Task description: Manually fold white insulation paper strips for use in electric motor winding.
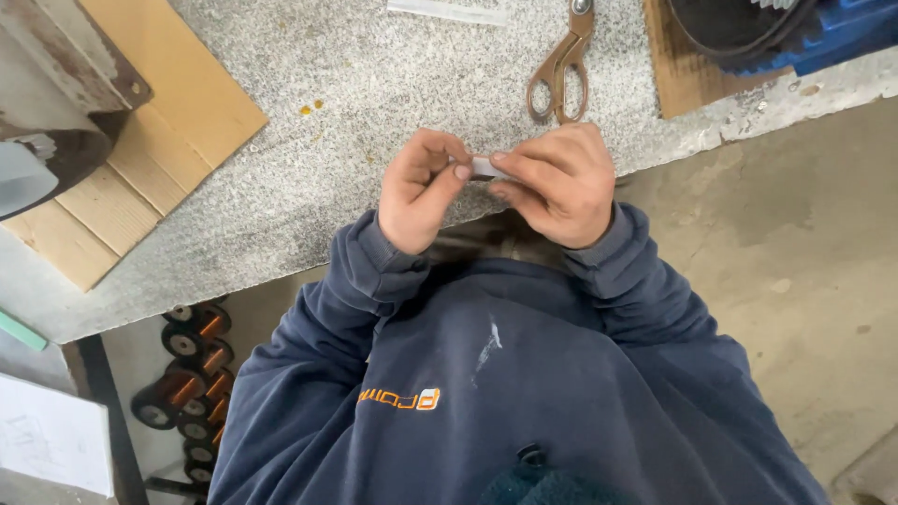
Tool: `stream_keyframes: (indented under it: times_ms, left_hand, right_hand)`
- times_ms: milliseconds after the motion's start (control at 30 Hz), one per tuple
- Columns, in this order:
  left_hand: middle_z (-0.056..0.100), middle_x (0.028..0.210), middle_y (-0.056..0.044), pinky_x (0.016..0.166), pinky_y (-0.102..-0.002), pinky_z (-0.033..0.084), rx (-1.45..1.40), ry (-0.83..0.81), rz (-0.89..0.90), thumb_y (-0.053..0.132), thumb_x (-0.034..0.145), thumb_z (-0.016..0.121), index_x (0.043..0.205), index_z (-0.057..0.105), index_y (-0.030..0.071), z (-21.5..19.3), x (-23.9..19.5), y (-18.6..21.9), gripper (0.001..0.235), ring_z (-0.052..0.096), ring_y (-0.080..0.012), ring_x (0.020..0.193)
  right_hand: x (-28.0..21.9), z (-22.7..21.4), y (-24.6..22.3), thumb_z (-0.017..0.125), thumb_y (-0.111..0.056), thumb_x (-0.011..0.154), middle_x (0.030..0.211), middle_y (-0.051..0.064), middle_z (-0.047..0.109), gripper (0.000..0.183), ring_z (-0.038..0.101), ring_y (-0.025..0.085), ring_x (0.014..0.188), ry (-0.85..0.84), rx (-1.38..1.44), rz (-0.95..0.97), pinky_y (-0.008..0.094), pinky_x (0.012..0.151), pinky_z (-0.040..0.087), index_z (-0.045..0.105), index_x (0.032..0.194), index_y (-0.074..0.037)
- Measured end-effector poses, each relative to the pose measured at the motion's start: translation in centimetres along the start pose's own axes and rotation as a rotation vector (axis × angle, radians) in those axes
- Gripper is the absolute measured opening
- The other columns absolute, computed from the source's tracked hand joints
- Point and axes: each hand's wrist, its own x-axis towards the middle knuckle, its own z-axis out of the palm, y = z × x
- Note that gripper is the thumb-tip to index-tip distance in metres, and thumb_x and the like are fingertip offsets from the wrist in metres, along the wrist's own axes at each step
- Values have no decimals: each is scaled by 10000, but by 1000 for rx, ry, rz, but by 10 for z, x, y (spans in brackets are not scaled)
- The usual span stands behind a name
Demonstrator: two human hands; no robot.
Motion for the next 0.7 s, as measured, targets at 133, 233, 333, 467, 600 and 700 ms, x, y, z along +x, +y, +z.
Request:
stream_keyframes:
  times_ms: [133,233,333,467,600,700]
  left_hand:
    - [647,1164,-52,1012,-280,522,-78,-2,21,-77,1098,559,1225,532,11,1,2,8,156,639,-108,1059]
    - [664,1198,-71,1004,-279,514,-28,-42,-25,-76,1068,584,1268,531,-5,-1,1,15,219,637,-124,1129]
    - [693,1251,-103,1038,-290,534,33,-94,-52,-74,1064,577,1309,569,-25,-3,1,19,251,668,-145,1182]
    - [721,1229,-103,1002,-277,560,79,-64,-43,-58,1053,632,1285,592,-14,4,-1,29,240,696,-147,1168]
    - [785,1084,-93,863,-271,608,568,27,130,-6,992,732,1183,669,26,13,-1,51,203,784,-168,1027]
    - [770,1030,-100,784,-288,611,754,30,249,11,946,773,1142,684,43,13,-2,53,217,789,-218,941]
  right_hand:
    - [-4,4,0,921,-105,822,1021,59,707,338,636,273,913,6,13,26,397,824,500,767,1121,-72]
    - [-8,6,-2,915,-85,844,1024,66,711,313,637,264,910,2,44,72,377,807,514,775,1123,-67]
    - [-8,8,-4,916,-88,840,1004,71,710,304,638,257,899,-4,61,102,375,795,511,776,1108,-65]
    - [-8,9,-9,912,-81,848,988,67,716,281,631,255,890,-2,43,144,367,795,506,773,1091,-69]
    - [-6,7,-16,897,-41,856,983,66,711,257,621,257,895,-10,22,166,365,792,503,776,1081,-70]
    - [-7,4,-17,893,-16,848,967,68,703,255,611,254,880,-26,16,152,369,774,491,783,1072,-66]
